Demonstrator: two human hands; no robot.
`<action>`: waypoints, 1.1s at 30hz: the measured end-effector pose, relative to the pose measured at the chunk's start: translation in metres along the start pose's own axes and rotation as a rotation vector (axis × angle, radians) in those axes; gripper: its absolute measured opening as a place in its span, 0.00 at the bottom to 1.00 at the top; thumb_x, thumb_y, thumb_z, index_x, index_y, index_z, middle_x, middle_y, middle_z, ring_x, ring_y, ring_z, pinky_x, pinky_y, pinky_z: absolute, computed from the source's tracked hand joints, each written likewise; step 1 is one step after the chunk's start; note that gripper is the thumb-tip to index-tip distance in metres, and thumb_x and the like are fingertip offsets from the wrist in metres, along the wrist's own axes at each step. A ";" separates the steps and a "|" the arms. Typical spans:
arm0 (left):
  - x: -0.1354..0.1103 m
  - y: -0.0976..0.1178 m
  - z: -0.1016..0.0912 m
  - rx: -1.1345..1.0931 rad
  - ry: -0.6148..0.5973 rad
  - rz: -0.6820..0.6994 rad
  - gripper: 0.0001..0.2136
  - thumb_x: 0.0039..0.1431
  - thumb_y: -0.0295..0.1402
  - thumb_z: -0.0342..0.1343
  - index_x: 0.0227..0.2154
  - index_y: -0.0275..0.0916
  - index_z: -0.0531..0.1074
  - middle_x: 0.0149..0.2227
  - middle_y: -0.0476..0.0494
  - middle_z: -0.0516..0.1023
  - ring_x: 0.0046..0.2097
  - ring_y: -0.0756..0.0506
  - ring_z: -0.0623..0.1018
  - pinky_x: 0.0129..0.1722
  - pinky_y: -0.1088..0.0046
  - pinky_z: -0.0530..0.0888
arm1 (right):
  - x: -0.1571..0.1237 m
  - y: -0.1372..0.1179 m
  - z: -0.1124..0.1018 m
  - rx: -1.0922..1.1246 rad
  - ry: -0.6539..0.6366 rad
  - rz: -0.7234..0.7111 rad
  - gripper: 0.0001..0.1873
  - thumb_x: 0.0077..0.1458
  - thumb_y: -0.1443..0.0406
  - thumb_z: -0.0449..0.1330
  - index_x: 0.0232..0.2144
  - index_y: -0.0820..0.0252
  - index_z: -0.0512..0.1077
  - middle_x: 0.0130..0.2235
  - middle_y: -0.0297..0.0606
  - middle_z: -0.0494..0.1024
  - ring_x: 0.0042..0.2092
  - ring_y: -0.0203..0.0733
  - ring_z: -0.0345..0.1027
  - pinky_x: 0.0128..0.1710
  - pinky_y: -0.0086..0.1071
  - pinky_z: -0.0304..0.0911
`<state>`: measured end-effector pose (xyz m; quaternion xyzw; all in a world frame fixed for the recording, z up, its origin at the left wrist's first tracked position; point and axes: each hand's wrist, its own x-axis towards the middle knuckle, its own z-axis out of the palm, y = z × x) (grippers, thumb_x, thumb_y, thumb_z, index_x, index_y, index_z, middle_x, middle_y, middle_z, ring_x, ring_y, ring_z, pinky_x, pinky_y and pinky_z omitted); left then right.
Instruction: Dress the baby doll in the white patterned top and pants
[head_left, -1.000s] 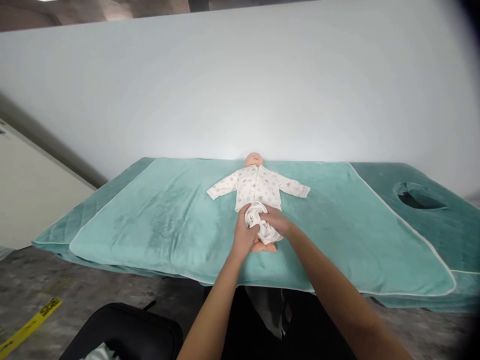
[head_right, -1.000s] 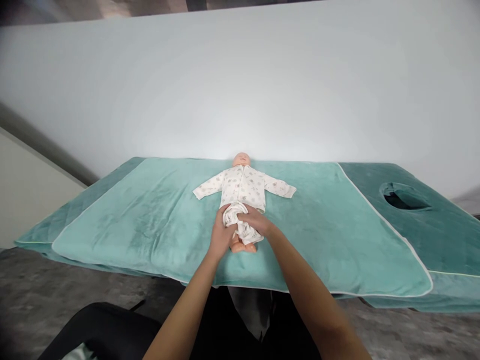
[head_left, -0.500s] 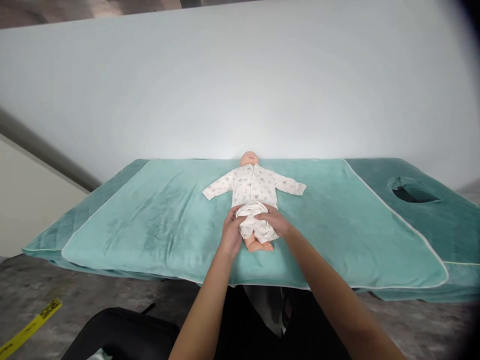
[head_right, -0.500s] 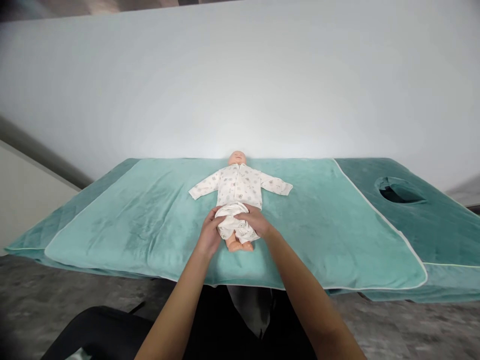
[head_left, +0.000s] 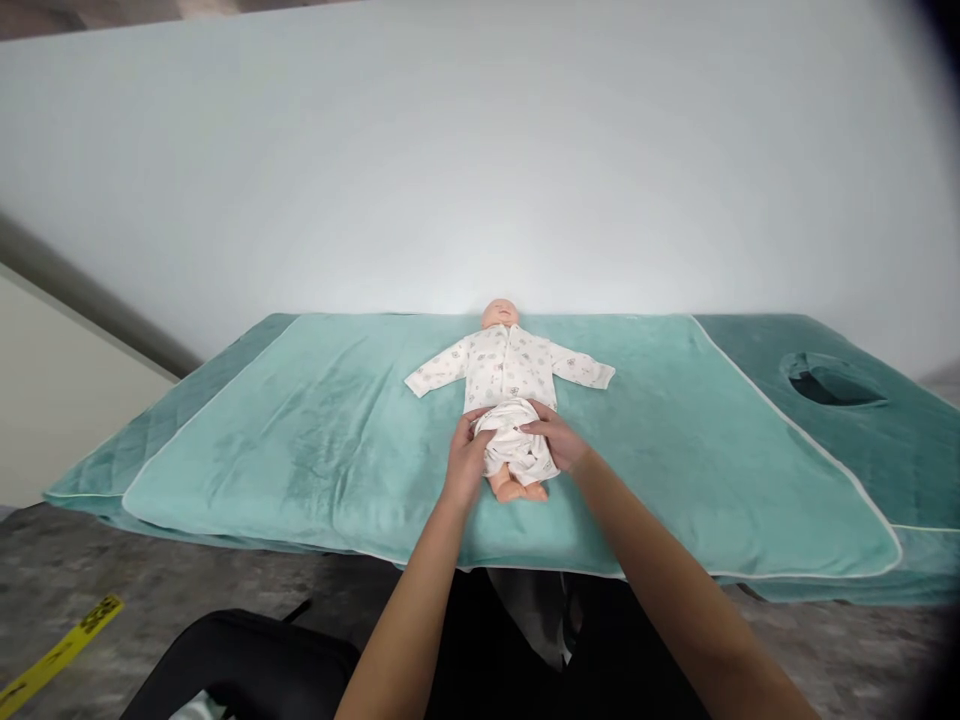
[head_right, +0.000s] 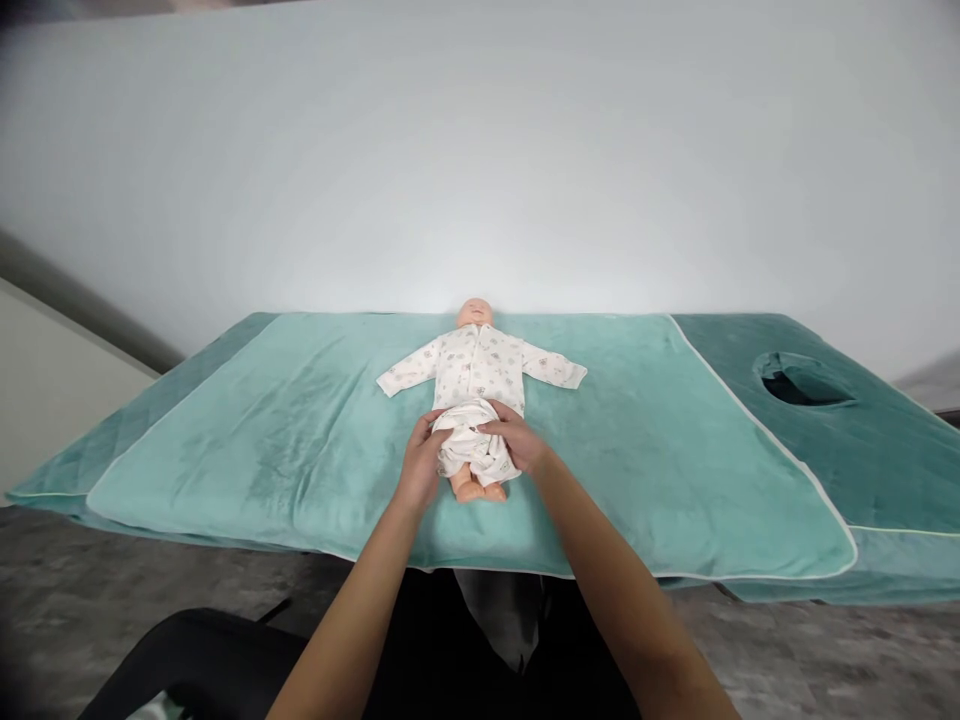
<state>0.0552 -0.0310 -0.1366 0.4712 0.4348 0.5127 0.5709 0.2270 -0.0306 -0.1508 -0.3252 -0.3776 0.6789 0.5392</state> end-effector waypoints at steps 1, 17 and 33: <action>0.000 -0.001 0.000 -0.026 0.015 -0.010 0.18 0.52 0.34 0.57 0.47 0.39 0.71 0.44 0.44 0.78 0.45 0.44 0.77 0.43 0.70 0.73 | 0.000 0.000 -0.001 -0.006 -0.016 0.007 0.24 0.42 0.66 0.69 0.44 0.59 0.73 0.38 0.36 0.80 0.37 0.41 0.73 0.38 0.32 0.66; -0.013 0.004 -0.014 0.318 -0.164 0.147 0.28 0.53 0.34 0.63 0.58 0.43 0.64 0.57 0.42 0.70 0.58 0.42 0.71 0.60 0.62 0.67 | -0.002 -0.001 0.011 -0.327 -0.099 0.021 0.20 0.46 0.59 0.70 0.41 0.58 0.73 0.37 0.33 0.76 0.37 0.38 0.69 0.35 0.29 0.65; -0.012 0.000 0.013 0.542 0.069 0.254 0.22 0.52 0.27 0.57 0.52 0.42 0.68 0.47 0.43 0.76 0.48 0.42 0.76 0.50 0.63 0.72 | -0.007 -0.001 -0.003 -0.164 -0.177 0.018 0.30 0.42 0.62 0.74 0.48 0.58 0.71 0.43 0.36 0.77 0.42 0.40 0.71 0.41 0.31 0.66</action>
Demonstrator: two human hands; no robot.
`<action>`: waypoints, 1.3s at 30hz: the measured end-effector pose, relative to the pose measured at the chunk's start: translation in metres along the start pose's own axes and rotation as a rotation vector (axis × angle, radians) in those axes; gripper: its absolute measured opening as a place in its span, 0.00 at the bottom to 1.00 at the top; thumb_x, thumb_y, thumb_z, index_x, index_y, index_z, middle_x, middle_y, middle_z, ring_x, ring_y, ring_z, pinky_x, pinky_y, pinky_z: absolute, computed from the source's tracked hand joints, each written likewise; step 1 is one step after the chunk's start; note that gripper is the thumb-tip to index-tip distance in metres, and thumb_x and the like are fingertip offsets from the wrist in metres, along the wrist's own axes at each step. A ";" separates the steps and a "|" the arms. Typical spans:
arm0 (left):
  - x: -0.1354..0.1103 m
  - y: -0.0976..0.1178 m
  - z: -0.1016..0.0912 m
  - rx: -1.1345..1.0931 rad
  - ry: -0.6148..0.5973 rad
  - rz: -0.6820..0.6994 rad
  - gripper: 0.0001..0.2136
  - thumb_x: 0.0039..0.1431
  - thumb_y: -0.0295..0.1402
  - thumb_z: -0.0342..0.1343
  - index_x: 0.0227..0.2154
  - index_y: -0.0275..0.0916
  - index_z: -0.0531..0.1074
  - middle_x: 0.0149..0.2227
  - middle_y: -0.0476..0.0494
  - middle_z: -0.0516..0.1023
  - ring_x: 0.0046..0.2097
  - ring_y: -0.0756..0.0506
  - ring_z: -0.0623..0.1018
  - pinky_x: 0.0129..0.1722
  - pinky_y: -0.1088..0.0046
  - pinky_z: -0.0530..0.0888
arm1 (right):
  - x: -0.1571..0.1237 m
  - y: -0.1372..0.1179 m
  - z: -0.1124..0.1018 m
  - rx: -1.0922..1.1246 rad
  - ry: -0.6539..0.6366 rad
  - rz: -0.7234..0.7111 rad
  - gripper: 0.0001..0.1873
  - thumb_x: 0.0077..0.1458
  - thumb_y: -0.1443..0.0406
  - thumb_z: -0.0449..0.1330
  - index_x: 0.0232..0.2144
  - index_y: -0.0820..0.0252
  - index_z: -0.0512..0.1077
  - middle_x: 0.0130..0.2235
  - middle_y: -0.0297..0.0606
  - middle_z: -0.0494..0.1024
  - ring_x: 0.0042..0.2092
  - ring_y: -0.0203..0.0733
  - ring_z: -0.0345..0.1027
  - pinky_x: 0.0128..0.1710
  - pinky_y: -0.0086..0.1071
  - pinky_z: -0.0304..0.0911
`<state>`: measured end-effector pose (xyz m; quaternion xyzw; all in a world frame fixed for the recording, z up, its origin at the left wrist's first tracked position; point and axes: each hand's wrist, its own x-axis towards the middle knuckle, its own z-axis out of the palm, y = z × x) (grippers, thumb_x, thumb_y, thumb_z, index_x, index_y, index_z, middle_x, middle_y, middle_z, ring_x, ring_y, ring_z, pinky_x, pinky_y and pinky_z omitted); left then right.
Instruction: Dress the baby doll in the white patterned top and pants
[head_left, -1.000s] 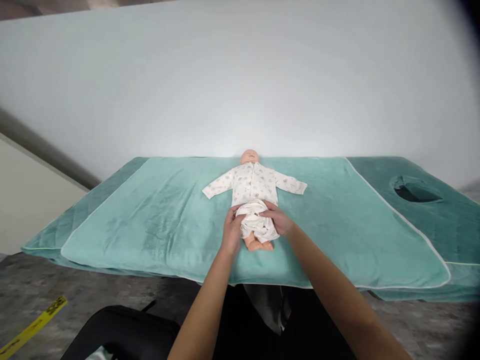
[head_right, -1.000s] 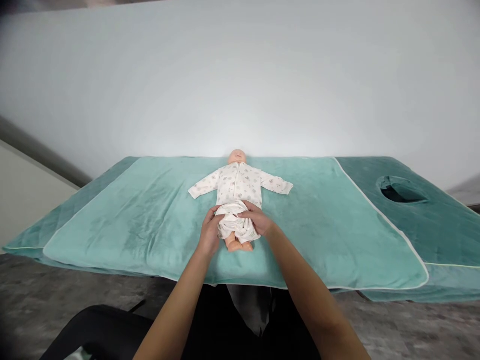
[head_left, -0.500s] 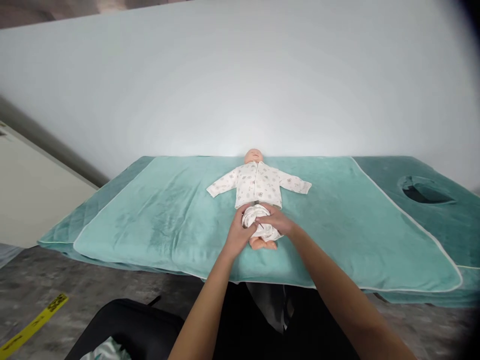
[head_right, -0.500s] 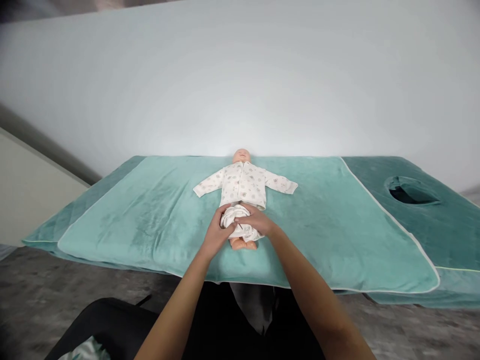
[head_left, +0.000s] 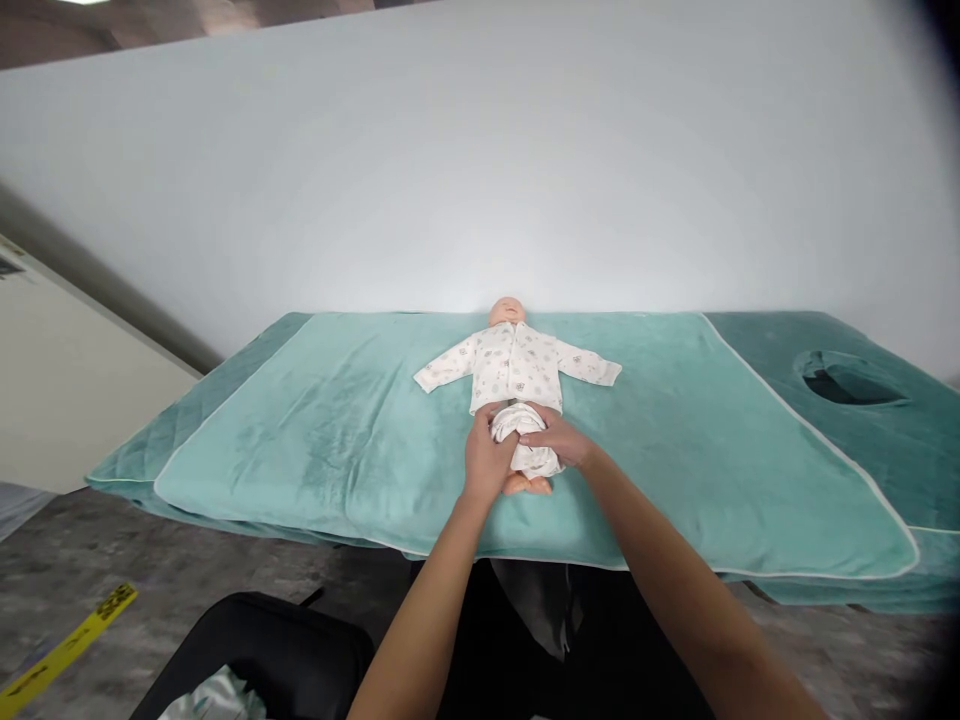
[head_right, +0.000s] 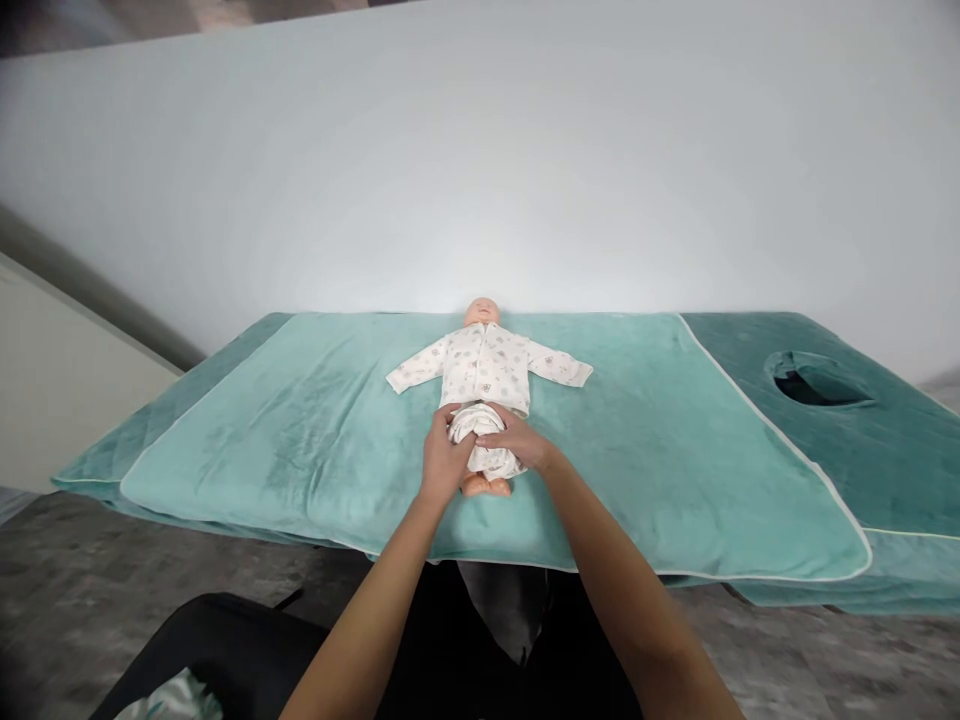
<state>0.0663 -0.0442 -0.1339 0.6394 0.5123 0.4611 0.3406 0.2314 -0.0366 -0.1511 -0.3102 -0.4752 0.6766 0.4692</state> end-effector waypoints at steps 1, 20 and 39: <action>0.000 0.002 0.002 0.042 0.010 0.007 0.22 0.52 0.26 0.57 0.52 0.42 0.68 0.48 0.43 0.76 0.49 0.41 0.75 0.51 0.62 0.71 | 0.000 0.001 0.000 0.014 0.020 -0.005 0.31 0.41 0.62 0.74 0.49 0.58 0.71 0.44 0.37 0.77 0.43 0.41 0.71 0.42 0.31 0.67; -0.016 0.005 -0.005 0.191 0.105 -0.137 0.14 0.50 0.28 0.60 0.42 0.43 0.69 0.37 0.44 0.77 0.41 0.39 0.76 0.41 0.65 0.70 | -0.001 -0.001 0.012 -0.379 0.135 -0.032 0.16 0.44 0.68 0.63 0.39 0.56 0.73 0.36 0.31 0.76 0.38 0.40 0.69 0.36 0.30 0.63; -0.101 -0.001 -0.002 -0.178 0.124 -0.627 0.26 0.51 0.32 0.63 0.52 0.37 0.63 0.45 0.39 0.75 0.42 0.45 0.77 0.41 0.71 0.73 | -0.011 -0.017 0.030 -1.037 -0.096 0.031 0.15 0.44 0.66 0.63 0.38 0.56 0.73 0.41 0.33 0.78 0.41 0.40 0.69 0.36 0.29 0.59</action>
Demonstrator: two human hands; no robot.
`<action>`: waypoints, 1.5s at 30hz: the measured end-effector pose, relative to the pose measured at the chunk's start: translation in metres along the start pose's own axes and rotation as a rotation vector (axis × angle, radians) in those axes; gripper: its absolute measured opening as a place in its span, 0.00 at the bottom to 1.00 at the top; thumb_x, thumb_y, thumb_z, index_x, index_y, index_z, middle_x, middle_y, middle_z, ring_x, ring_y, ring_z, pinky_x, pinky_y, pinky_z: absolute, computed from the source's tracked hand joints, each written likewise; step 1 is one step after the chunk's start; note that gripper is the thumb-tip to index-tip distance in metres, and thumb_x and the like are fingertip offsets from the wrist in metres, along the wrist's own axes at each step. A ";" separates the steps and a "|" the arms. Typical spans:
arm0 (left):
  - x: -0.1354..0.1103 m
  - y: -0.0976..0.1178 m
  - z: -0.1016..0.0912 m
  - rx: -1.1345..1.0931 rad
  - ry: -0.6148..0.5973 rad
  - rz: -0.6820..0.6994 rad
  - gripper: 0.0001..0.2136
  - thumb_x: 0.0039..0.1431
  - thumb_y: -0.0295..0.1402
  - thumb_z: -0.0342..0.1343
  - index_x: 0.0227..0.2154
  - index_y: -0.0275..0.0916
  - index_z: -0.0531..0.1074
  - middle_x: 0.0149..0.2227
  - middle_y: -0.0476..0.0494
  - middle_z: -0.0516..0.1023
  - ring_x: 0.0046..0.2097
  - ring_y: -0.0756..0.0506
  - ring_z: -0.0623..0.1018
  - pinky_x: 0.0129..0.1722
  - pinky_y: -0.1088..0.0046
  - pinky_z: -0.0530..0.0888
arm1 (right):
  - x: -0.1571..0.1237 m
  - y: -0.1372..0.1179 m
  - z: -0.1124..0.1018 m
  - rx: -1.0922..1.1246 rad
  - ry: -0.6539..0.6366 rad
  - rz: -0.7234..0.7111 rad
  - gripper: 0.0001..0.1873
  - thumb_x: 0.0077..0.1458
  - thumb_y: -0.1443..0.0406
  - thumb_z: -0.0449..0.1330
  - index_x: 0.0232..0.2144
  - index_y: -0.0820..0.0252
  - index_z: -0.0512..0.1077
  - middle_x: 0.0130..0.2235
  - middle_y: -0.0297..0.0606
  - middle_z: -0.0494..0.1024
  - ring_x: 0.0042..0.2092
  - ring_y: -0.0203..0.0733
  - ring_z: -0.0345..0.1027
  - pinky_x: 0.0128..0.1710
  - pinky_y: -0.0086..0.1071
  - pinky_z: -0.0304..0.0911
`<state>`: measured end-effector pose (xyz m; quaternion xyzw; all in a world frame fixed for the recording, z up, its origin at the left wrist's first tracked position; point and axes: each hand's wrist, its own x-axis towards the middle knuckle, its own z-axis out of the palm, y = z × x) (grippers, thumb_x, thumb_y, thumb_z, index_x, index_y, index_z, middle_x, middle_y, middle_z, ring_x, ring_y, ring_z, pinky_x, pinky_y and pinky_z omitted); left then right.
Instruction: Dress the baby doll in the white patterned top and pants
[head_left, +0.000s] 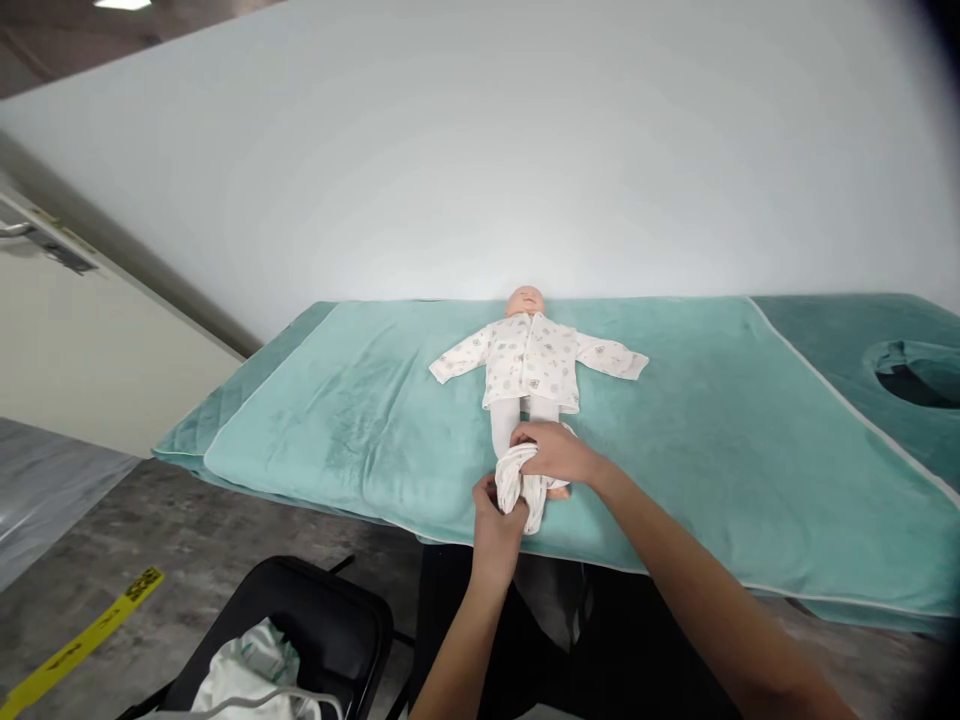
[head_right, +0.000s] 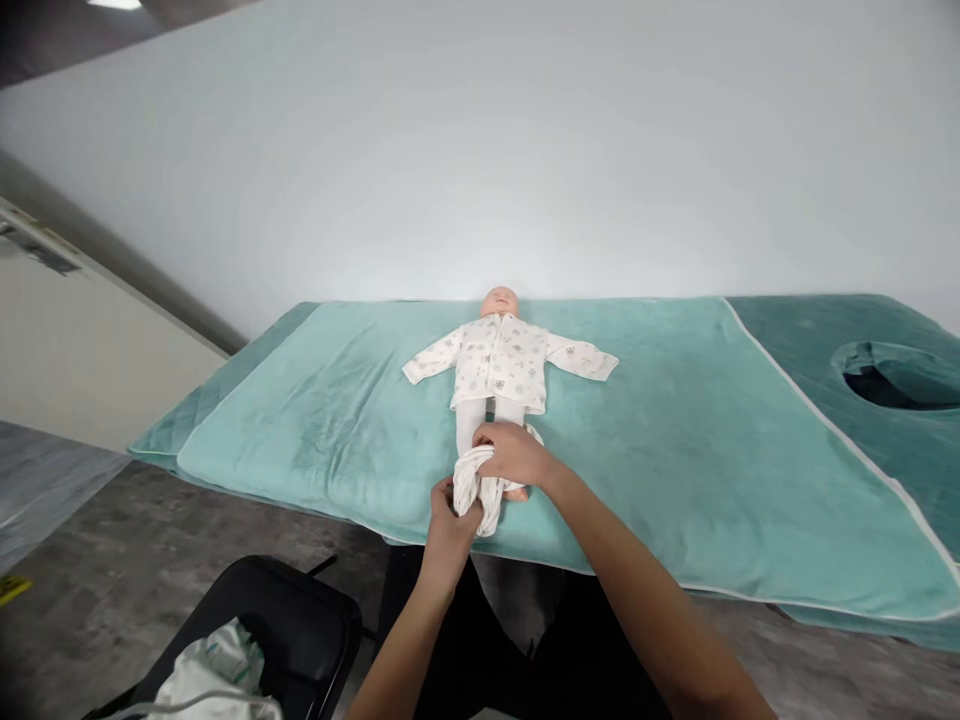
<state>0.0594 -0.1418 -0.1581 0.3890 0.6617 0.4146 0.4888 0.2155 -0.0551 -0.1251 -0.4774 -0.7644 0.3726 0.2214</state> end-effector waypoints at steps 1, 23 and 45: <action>0.000 0.001 -0.001 0.021 -0.004 0.002 0.26 0.50 0.32 0.64 0.52 0.37 0.63 0.45 0.40 0.75 0.41 0.45 0.77 0.40 0.71 0.73 | -0.001 -0.002 0.001 -0.030 0.018 0.016 0.15 0.44 0.66 0.63 0.38 0.56 0.73 0.41 0.34 0.77 0.41 0.40 0.69 0.36 0.29 0.58; -0.017 0.001 -0.003 -0.362 -0.144 -0.114 0.29 0.53 0.36 0.63 0.58 0.39 0.65 0.50 0.38 0.78 0.45 0.42 0.79 0.43 0.69 0.75 | -0.006 -0.037 0.002 -0.613 -0.167 0.156 0.19 0.60 0.53 0.56 0.44 0.63 0.68 0.39 0.46 0.79 0.39 0.50 0.73 0.30 0.34 0.50; 0.006 0.007 -0.013 -0.545 -0.107 -0.042 0.32 0.49 0.32 0.64 0.58 0.40 0.64 0.50 0.40 0.77 0.46 0.43 0.79 0.42 0.71 0.75 | -0.024 -0.023 -0.004 -0.244 -0.154 -0.031 0.13 0.45 0.62 0.64 0.33 0.59 0.66 0.37 0.39 0.73 0.41 0.45 0.67 0.39 0.33 0.61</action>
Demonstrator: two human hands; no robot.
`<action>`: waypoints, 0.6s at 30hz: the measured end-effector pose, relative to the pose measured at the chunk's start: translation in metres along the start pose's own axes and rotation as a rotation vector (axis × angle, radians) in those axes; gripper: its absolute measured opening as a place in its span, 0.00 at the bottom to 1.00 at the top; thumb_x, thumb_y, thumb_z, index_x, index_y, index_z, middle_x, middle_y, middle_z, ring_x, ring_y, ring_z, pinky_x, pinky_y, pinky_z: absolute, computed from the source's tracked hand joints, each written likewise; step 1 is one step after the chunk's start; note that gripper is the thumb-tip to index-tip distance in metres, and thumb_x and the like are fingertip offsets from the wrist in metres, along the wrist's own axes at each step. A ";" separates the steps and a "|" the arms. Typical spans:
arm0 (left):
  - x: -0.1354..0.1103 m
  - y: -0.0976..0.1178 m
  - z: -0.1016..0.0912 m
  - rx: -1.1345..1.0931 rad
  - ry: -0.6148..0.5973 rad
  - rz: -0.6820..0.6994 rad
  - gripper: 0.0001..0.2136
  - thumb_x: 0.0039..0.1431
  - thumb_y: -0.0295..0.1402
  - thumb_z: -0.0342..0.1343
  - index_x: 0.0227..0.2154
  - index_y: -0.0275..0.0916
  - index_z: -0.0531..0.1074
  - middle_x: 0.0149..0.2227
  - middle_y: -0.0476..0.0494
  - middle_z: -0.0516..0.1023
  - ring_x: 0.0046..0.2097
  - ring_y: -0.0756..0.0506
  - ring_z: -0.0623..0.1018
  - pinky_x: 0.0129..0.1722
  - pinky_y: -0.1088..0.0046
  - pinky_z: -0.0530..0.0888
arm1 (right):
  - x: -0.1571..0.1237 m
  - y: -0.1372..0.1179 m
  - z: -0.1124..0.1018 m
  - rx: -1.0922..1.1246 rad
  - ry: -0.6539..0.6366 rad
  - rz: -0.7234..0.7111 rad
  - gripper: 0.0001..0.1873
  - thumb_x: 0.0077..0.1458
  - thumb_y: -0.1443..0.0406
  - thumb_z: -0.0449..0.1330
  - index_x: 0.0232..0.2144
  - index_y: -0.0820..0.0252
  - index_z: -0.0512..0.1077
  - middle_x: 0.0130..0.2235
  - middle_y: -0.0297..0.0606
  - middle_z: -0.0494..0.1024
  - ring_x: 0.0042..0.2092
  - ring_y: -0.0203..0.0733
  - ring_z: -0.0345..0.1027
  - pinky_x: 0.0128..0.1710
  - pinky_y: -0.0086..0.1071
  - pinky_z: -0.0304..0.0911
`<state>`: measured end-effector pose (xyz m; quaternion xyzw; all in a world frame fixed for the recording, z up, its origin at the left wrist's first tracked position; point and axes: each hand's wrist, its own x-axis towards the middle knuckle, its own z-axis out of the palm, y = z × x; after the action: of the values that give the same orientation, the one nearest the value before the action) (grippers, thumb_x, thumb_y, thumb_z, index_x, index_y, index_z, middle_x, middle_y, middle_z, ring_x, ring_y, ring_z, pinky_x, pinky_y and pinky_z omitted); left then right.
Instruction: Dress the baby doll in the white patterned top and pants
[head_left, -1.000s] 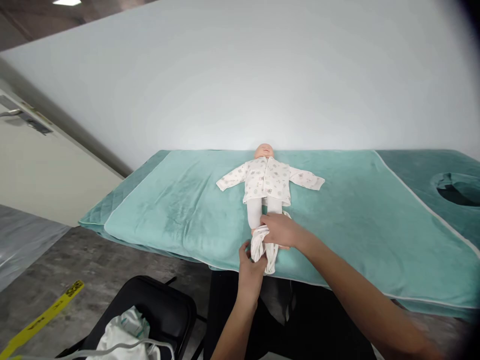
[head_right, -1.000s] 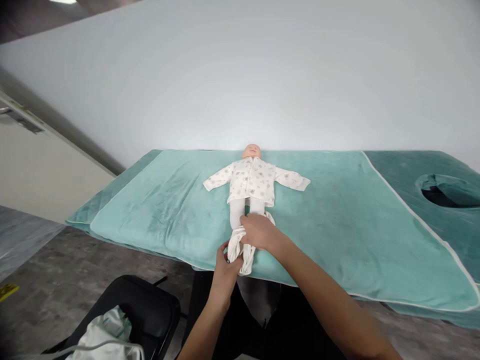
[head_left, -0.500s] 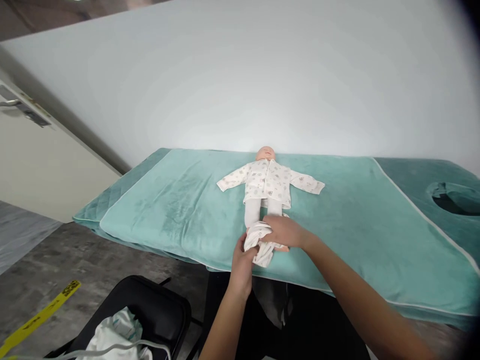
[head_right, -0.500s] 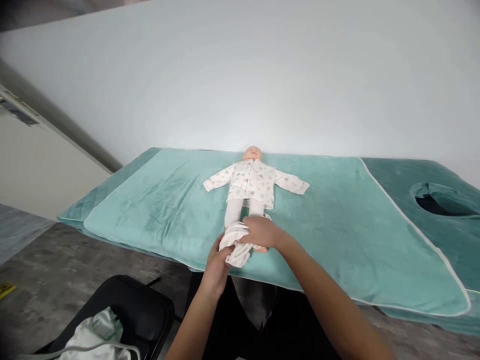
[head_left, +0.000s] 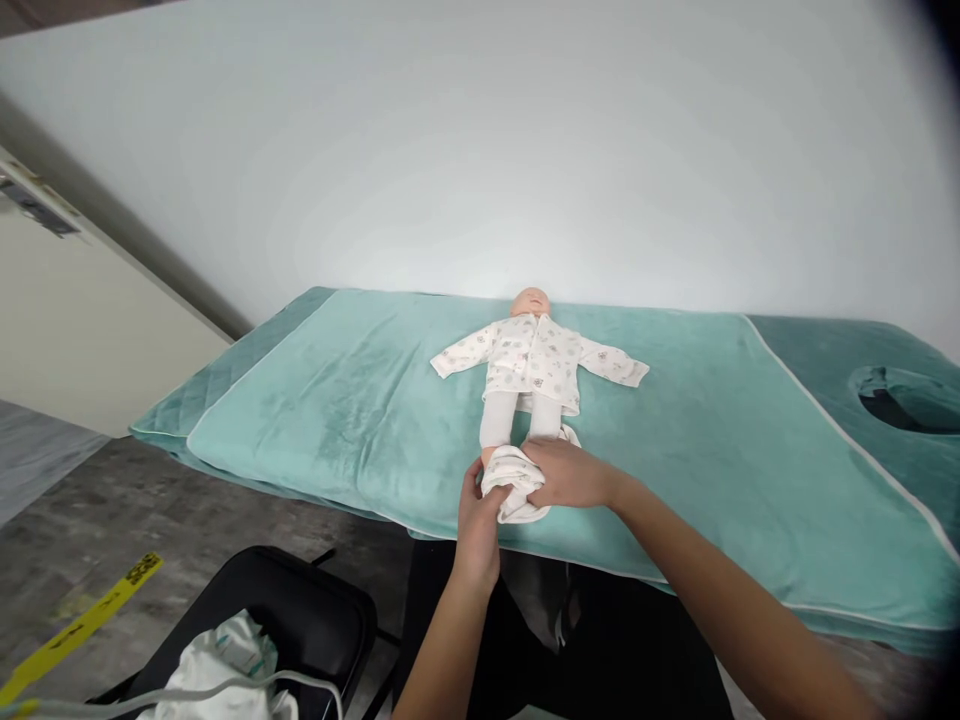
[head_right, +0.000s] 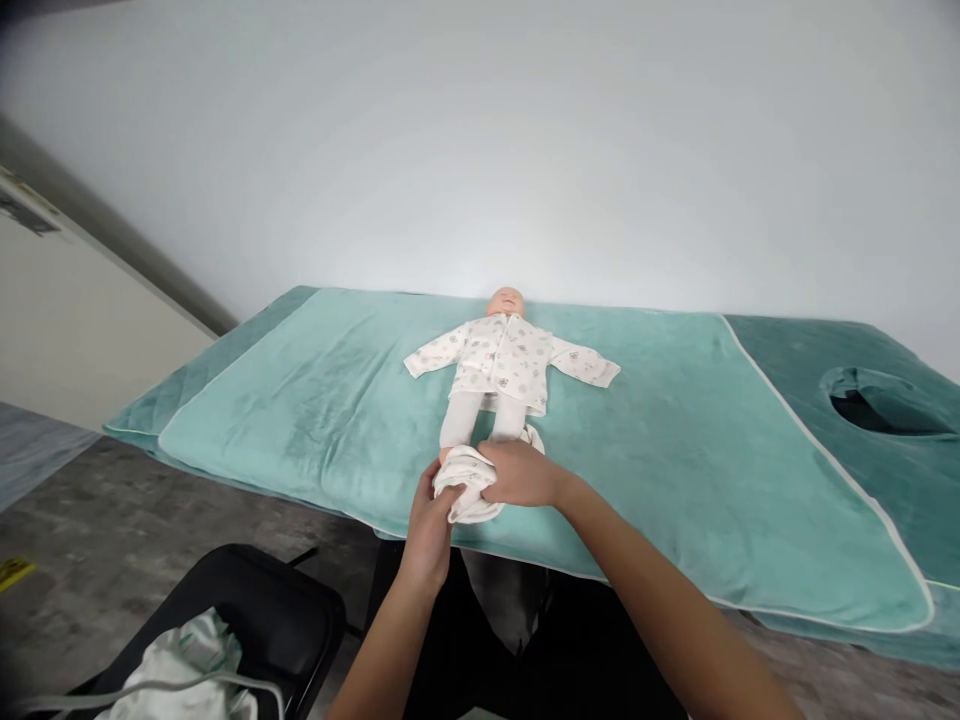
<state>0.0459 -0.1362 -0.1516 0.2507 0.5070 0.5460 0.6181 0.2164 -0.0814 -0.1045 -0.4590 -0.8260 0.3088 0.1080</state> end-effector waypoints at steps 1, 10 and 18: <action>-0.001 0.000 0.000 0.031 0.020 -0.003 0.33 0.49 0.33 0.65 0.59 0.41 0.63 0.51 0.39 0.76 0.47 0.42 0.79 0.43 0.71 0.75 | -0.001 0.000 -0.001 0.077 -0.010 0.025 0.11 0.46 0.63 0.63 0.33 0.59 0.67 0.37 0.37 0.74 0.39 0.43 0.68 0.37 0.32 0.61; -0.004 -0.004 0.014 0.319 0.084 0.106 0.35 0.52 0.31 0.62 0.63 0.41 0.57 0.60 0.36 0.68 0.55 0.40 0.75 0.50 0.68 0.73 | -0.004 -0.001 -0.009 0.681 -0.126 0.117 0.16 0.49 0.62 0.63 0.42 0.57 0.71 0.36 0.33 0.75 0.35 0.40 0.71 0.28 0.29 0.66; 0.004 -0.007 0.026 0.482 0.201 0.307 0.30 0.51 0.25 0.58 0.58 0.39 0.62 0.59 0.37 0.68 0.60 0.39 0.70 0.59 0.64 0.67 | -0.003 -0.004 -0.004 0.757 -0.166 0.140 0.16 0.54 0.59 0.62 0.45 0.55 0.70 0.32 0.33 0.76 0.37 0.42 0.71 0.31 0.30 0.65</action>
<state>0.0717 -0.1278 -0.1494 0.4085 0.6370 0.5188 0.3977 0.2175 -0.0842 -0.0991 -0.4156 -0.6260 0.6345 0.1812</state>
